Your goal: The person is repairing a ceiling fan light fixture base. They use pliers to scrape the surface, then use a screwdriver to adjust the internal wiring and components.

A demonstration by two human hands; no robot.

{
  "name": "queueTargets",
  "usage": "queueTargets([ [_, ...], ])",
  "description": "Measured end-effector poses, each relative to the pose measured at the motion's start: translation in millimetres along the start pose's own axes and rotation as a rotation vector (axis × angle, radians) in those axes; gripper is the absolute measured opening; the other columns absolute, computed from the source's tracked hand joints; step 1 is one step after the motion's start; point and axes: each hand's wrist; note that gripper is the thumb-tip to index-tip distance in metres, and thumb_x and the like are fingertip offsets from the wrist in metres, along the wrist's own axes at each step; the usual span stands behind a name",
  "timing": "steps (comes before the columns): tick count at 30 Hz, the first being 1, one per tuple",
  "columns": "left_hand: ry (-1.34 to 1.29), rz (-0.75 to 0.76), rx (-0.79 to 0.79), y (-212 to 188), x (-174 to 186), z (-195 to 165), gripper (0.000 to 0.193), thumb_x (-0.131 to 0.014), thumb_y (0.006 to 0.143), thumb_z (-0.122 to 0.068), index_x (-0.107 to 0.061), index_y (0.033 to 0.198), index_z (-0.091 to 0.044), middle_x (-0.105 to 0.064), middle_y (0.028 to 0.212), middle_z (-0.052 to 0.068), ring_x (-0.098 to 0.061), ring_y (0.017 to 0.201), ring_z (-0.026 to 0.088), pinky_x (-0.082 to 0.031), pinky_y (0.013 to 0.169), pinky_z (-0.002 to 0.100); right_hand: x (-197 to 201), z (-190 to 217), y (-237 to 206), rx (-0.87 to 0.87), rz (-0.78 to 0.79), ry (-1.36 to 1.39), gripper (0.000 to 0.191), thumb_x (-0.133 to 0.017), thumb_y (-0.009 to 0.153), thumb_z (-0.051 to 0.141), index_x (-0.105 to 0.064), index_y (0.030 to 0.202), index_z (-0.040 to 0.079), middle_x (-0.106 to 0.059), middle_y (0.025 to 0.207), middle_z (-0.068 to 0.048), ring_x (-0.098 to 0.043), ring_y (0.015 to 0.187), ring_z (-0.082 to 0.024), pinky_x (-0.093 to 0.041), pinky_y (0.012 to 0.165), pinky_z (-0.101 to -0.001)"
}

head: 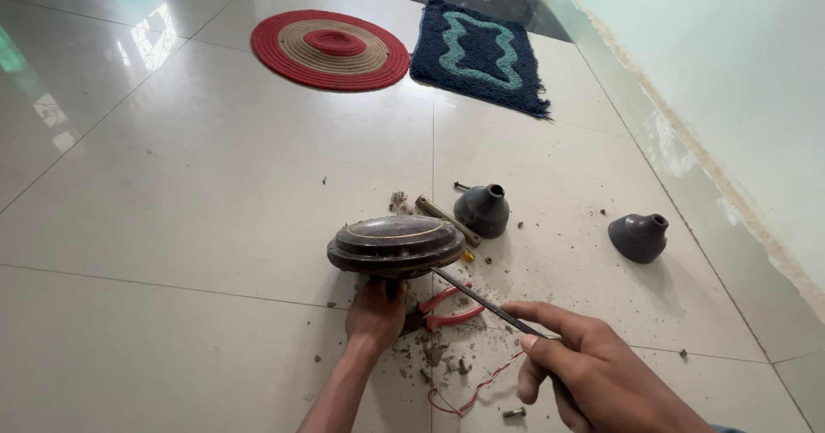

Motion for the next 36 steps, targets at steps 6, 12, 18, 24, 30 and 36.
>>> queueTargets([
  [6,-0.023,0.022,0.009,-1.3,2.2,-2.0,0.047,-0.048,0.096,-0.048,-0.065,0.12,-0.011,-0.069,0.117,0.018,-0.065,0.109,0.04,-0.052,0.095,0.051,-1.6,-1.8,2.5,0.015,-0.029,-0.056,0.042,-0.056,0.103,0.02,-0.056,0.145,0.02,-0.07,0.067,-0.011,-0.038,0.036,-0.013,-0.031,0.035,-0.0301],
  [12,0.033,0.061,0.009,-1.4,-2.3,-1.9,0.049,-0.044,0.1,-0.048,-0.062,0.12,-0.008,-0.07,0.115,0.019,-0.067,0.106,0.04,-0.052,0.094,0.051,-5.2,-14.0,7.9,0.02,-0.055,-0.028,0.042,-0.055,0.102,0.021,-0.057,0.143,0.021,-0.069,0.063,-0.01,-0.034,0.038,-0.013,-0.027,0.037,-0.03],
  [18,0.038,0.035,0.007,1.7,-14.2,4.5,0.046,-0.046,0.102,-0.047,-0.065,0.117,-0.007,-0.07,0.111,0.02,-0.068,0.104,0.04,-0.053,0.095,0.05,-17.8,-36.8,17.0,0.142,-0.149,-0.199,0.044,-0.058,0.101,0.02,-0.061,0.144,0.024,-0.072,0.062,-0.008,-0.053,0.054,-0.013,-0.045,0.059,-0.0295],
  [24,-0.094,-0.172,-0.099,-11.7,-17.0,5.1,0.035,-0.057,0.095,-0.038,-0.068,0.112,-0.011,-0.072,0.106,0.02,-0.067,0.098,0.042,-0.054,0.086,0.052,-18.9,-53.8,27.7,0.125,-0.175,-0.298,0.052,-0.055,0.1,0.017,-0.06,0.151,0.03,-0.07,0.066,-0.007,-0.06,0.064,-0.013,-0.051,0.067,-0.0287],
  [30,-0.102,-0.083,-0.047,-16.2,-4.6,-5.9,0.034,-0.059,0.096,-0.039,-0.066,0.115,-0.012,-0.074,0.101,0.018,-0.069,0.096,0.04,-0.055,0.086,0.051,-46.9,-83.1,44.7,0.364,-0.327,-0.299,0.054,-0.063,0.096,0.017,-0.063,0.148,0.03,-0.074,0.069,-0.003,-0.071,0.061,-0.009,-0.058,0.063,-0.0256],
  [36,-0.146,-0.11,-0.128,-20.2,0.4,-7.2,0.031,-0.062,0.095,-0.035,-0.069,0.112,-0.01,-0.074,0.102,0.018,-0.069,0.097,0.041,-0.055,0.084,0.051,-66.8,-103.7,48.5,0.251,-0.39,-0.174,0.051,-0.066,0.096,0.022,-0.062,0.146,0.034,-0.068,0.054,-0.01,-0.067,0.049,-0.012,-0.052,0.056,-0.0276],
])
Point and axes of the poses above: each hand's wrist, its own y-axis towards the middle knuckle, its own x-axis out of the back of the hand, z = x × y
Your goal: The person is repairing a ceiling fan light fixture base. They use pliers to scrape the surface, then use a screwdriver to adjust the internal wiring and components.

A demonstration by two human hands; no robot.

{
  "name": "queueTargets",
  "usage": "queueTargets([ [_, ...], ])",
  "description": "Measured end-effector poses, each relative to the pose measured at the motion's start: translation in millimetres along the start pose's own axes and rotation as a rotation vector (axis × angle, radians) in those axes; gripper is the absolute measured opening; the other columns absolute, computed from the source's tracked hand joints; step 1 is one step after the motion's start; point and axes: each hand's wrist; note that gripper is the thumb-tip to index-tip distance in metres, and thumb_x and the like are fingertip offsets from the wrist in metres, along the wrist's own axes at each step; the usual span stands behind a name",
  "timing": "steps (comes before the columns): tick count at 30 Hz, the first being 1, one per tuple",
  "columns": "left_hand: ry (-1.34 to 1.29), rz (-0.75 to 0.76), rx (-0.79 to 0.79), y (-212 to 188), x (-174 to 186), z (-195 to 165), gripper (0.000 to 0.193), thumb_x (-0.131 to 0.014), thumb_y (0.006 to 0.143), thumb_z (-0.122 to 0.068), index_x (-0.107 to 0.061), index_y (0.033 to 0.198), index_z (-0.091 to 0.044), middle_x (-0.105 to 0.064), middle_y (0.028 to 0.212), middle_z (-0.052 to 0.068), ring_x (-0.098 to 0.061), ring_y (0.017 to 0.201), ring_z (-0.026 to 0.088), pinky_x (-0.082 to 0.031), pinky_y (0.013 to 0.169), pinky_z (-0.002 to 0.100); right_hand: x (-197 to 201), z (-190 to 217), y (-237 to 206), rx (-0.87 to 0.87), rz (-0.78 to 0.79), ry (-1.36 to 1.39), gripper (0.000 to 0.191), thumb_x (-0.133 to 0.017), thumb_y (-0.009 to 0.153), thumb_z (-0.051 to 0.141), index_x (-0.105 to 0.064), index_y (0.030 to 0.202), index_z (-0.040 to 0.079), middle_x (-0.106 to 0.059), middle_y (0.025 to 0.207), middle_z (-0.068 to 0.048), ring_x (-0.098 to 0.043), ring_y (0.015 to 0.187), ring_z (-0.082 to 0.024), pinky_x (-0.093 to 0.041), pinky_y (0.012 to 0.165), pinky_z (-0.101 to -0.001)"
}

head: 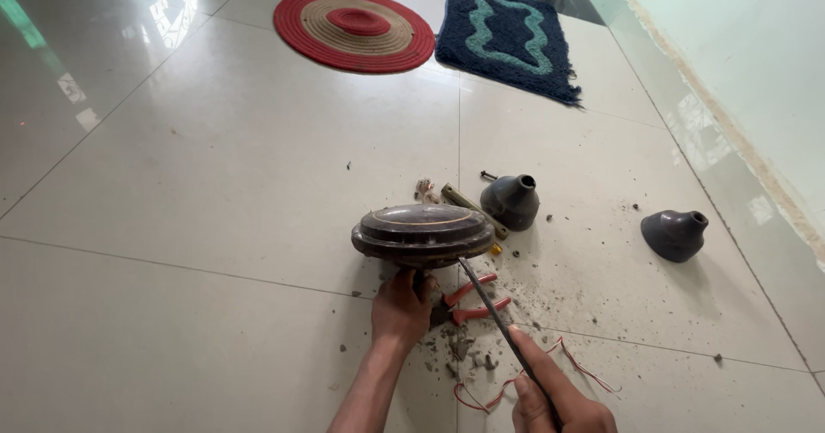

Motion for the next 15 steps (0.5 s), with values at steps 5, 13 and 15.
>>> queueTargets([
  [5,-0.021,0.002,-0.019,-2.1,2.3,-2.1,0.033,-0.061,0.095,-0.032,-0.066,0.118,-0.01,-0.074,0.102,0.018,-0.069,0.095,0.041,-0.056,0.083,0.051,-5.4,12.4,-2.5,0.03,0.017,0.069,0.051,-0.06,0.099,0.015,-0.056,0.148,0.028,-0.063,0.056,-0.009,-0.061,0.05,-0.014,-0.054,0.054,-0.0304],
  [13,0.093,-0.038,-0.035,8.3,-3.6,8.3,0.036,-0.063,0.094,-0.033,-0.064,0.12,-0.008,-0.071,0.104,0.021,-0.066,0.096,0.044,-0.054,0.083,0.053,39.9,56.2,2.8,0.019,0.173,-0.151,0.052,-0.059,0.1,0.018,-0.056,0.149,0.034,-0.066,0.06,-0.01,-0.061,0.053,-0.011,-0.055,0.059,-0.029],
  [15,0.096,-0.097,-0.092,9.1,-3.3,15.2,0.036,-0.064,0.092,-0.031,-0.064,0.119,-0.007,-0.071,0.104,0.021,-0.066,0.096,0.043,-0.054,0.084,0.054,40.5,71.3,2.7,0.012,0.212,-0.222,0.051,-0.056,0.1,0.023,-0.055,0.149,0.036,-0.07,0.063,-0.008,-0.063,0.053,-0.012,-0.056,0.06,-0.0288],
])
Point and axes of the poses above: each hand's wrist, its own y-axis towards the middle knuckle, its own x-axis out of the back of the hand, z = x × y
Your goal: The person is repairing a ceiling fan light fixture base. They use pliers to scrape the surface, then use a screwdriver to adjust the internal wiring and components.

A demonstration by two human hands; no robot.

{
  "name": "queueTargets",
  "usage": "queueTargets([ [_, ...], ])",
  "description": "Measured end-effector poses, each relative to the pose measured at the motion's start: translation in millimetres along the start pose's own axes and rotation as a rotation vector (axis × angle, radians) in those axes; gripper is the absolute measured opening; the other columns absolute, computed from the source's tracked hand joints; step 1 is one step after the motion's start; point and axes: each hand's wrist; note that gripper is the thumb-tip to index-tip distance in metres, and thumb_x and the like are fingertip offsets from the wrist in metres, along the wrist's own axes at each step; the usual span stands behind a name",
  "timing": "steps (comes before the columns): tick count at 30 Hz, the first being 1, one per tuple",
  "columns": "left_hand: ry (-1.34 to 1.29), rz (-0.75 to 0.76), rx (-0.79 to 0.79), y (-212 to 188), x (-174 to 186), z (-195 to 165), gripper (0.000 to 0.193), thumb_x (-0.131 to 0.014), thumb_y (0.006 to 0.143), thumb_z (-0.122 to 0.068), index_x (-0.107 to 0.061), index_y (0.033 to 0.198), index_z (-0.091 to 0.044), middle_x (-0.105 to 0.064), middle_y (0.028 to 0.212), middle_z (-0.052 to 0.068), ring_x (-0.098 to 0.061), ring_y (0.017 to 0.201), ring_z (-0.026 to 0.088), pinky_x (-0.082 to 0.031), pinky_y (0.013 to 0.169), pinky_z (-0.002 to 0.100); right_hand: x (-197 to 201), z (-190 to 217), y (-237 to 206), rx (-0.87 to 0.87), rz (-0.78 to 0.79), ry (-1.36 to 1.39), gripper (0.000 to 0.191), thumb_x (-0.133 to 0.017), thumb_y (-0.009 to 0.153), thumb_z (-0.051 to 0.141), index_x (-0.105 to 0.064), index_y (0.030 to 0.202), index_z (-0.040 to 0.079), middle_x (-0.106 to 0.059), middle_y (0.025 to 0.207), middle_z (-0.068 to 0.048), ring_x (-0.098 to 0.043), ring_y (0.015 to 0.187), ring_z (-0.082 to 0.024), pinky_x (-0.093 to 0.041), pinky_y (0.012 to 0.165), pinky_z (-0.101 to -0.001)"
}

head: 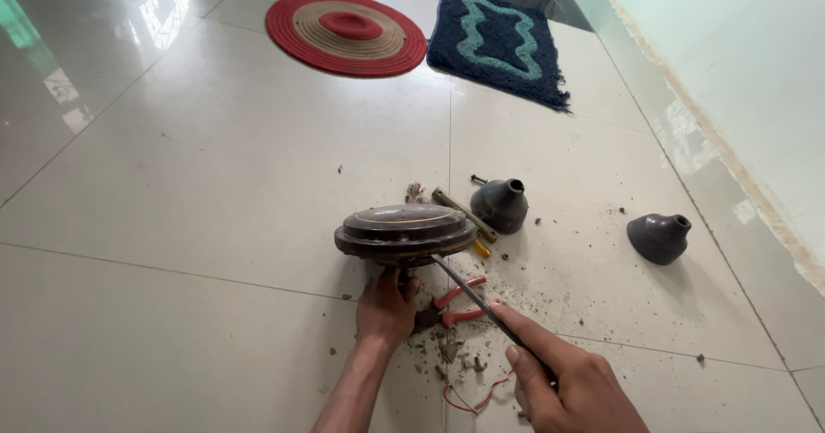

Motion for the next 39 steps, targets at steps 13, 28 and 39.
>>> queueTargets([
  [13,0.015,0.122,0.189,-1.0,7.8,-2.7,0.035,-0.055,0.099,-0.033,-0.063,0.122,-0.007,-0.07,0.105,0.018,-0.067,0.097,0.039,-0.055,0.085,0.051,2.2,49.8,-9.3,0.075,-0.003,-0.077,0.05,-0.059,0.1,0.026,-0.063,0.149,0.032,-0.075,0.074,-0.009,-0.068,0.065,-0.014,-0.056,0.068,-0.0316],
  [28,0.086,0.098,0.241,-2.9,12.0,-29.7,0.034,-0.052,0.102,-0.035,-0.062,0.121,-0.009,-0.069,0.107,0.017,-0.067,0.103,0.036,-0.055,0.09,0.048,-7.9,58.9,-15.8,-0.039,0.013,-0.25,0.047,-0.05,0.104,0.036,-0.055,0.15,0.04,-0.073,0.072,-0.008,-0.064,0.054,-0.016,-0.063,0.065,-0.0288],
  [39,0.038,0.048,0.214,-10.3,22.2,-39.9,0.032,-0.059,0.099,-0.029,-0.066,0.125,-0.013,-0.074,0.097,0.019,-0.071,0.091,0.041,-0.058,0.08,0.052,27.3,63.7,-17.1,-0.205,0.071,-0.202,0.049,-0.049,0.107,0.029,-0.054,0.155,0.034,-0.07,0.082,-0.009,-0.064,0.06,-0.014,-0.058,0.067,-0.0337],
])
Point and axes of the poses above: each hand's wrist, its own y-axis towards the middle knuckle, its own x-axis out of the back of the hand, z = x × y
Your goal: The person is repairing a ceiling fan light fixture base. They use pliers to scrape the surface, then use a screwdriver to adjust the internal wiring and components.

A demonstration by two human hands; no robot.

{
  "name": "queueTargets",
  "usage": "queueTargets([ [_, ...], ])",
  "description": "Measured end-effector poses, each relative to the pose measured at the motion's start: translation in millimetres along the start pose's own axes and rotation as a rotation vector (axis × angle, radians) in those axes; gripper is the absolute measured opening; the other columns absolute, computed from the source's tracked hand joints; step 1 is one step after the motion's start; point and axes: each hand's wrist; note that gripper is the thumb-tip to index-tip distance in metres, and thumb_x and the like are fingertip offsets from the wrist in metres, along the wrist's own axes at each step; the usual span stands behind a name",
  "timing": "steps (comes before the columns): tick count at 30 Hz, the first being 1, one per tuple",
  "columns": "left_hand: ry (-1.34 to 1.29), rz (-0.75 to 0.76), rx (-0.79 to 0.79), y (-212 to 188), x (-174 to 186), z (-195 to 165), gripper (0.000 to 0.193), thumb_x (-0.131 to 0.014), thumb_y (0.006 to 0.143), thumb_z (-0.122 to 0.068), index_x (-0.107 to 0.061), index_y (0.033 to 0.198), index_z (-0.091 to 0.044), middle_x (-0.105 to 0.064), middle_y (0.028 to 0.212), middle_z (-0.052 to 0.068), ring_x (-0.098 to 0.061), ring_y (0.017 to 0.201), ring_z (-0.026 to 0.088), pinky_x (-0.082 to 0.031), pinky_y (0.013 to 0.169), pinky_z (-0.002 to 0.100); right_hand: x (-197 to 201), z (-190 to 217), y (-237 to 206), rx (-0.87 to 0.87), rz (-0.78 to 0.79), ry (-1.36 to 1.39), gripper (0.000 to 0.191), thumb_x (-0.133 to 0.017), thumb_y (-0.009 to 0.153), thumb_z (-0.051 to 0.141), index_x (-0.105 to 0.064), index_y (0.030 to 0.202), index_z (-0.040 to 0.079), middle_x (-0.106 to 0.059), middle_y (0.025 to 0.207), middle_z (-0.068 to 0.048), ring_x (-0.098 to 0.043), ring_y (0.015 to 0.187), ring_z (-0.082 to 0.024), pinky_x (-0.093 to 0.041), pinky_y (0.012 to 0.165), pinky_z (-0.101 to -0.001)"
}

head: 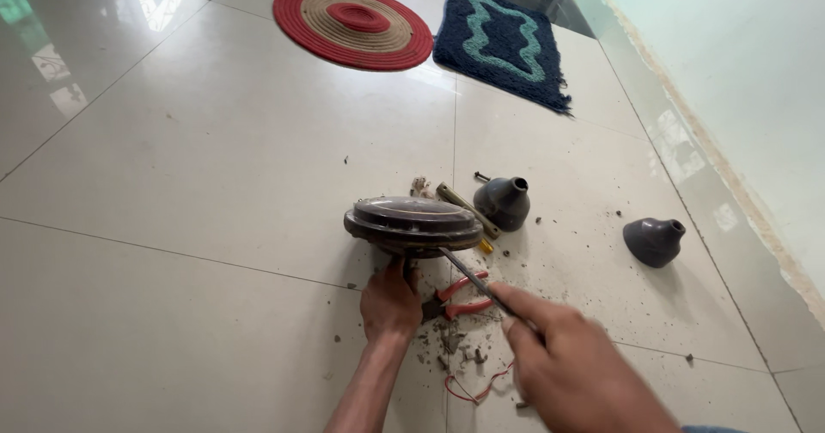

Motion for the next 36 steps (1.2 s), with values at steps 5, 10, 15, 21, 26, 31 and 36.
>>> queueTargets([
  [5,-0.044,0.031,0.054,-1.0,2.6,-1.2,0.034,-0.059,0.098,-0.031,-0.066,0.127,-0.014,-0.075,0.094,0.019,-0.072,0.088,0.04,-0.058,0.081,0.051,27.7,27.8,-16.0,0.001,0.069,-0.018,0.047,-0.048,0.108,0.029,-0.057,0.154,0.035,-0.06,0.065,-0.004,-0.048,0.051,-0.013,-0.045,0.051,-0.0292],
  [10,-0.059,0.045,0.077,1.2,-3.7,2.1,0.031,-0.06,0.099,-0.031,-0.068,0.123,-0.014,-0.075,0.093,0.018,-0.074,0.086,0.038,-0.06,0.08,0.05,57.6,29.6,1.0,-0.056,0.245,0.343,0.04,-0.05,0.105,0.024,-0.057,0.145,0.026,-0.044,0.057,-0.001,-0.031,0.043,-0.014,-0.028,0.038,-0.0288],
  [15,-0.167,-0.133,0.0,2.8,-11.7,4.9,0.03,-0.07,0.09,-0.025,-0.072,0.115,-0.009,-0.075,0.097,0.02,-0.071,0.09,0.041,-0.058,0.077,0.051,27.5,6.5,-1.5,-0.066,0.119,0.218,0.044,-0.051,0.107,0.031,-0.058,0.15,0.031,-0.045,0.058,-0.003,-0.037,0.047,-0.014,-0.036,0.046,-0.0303],
  [21,-0.256,-0.071,-0.044,1.8,-10.9,5.1,0.036,-0.067,0.084,-0.016,-0.072,0.12,-0.015,-0.076,0.097,0.018,-0.072,0.089,0.04,-0.058,0.078,0.051,-14.3,-25.0,8.1,-0.07,-0.089,0.126,0.049,-0.053,0.104,0.025,-0.057,0.152,0.033,-0.065,0.065,-0.004,-0.062,0.055,-0.011,-0.052,0.061,-0.0272],
  [26,-0.063,-0.09,-0.097,7.0,-16.1,-2.2,0.024,-0.06,0.096,-0.027,-0.071,0.109,-0.01,-0.074,0.095,0.016,-0.071,0.087,0.039,-0.057,0.077,0.051,-46.2,-52.4,24.3,0.029,-0.188,0.326,0.048,-0.061,0.099,0.02,-0.062,0.144,0.037,-0.066,0.06,-0.011,-0.065,0.054,-0.015,-0.054,0.06,-0.03],
  [31,-0.057,-0.182,-0.084,-4.9,-22.0,-3.9,0.028,-0.052,0.101,-0.029,-0.066,0.116,-0.011,-0.073,0.097,0.016,-0.071,0.086,0.038,-0.057,0.074,0.05,-81.0,-48.0,26.6,0.046,-0.251,0.39,0.055,-0.062,0.096,0.013,-0.062,0.147,0.034,-0.069,0.059,-0.007,-0.067,0.053,-0.013,-0.055,0.058,-0.028],
  [36,-0.062,-0.157,-0.12,0.3,-19.9,-7.2,0.03,-0.05,0.103,-0.033,-0.065,0.116,-0.011,-0.074,0.093,0.015,-0.071,0.086,0.037,-0.057,0.074,0.049,-75.3,-29.9,19.2,0.041,-0.276,0.472,0.05,-0.059,0.099,0.014,-0.061,0.146,0.032,-0.067,0.057,-0.011,-0.067,0.05,-0.015,-0.054,0.058,-0.0282],
])
Point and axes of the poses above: each hand's wrist, its own y-axis towards the middle knuckle, its own x-axis out of the back of the hand, z = x × y
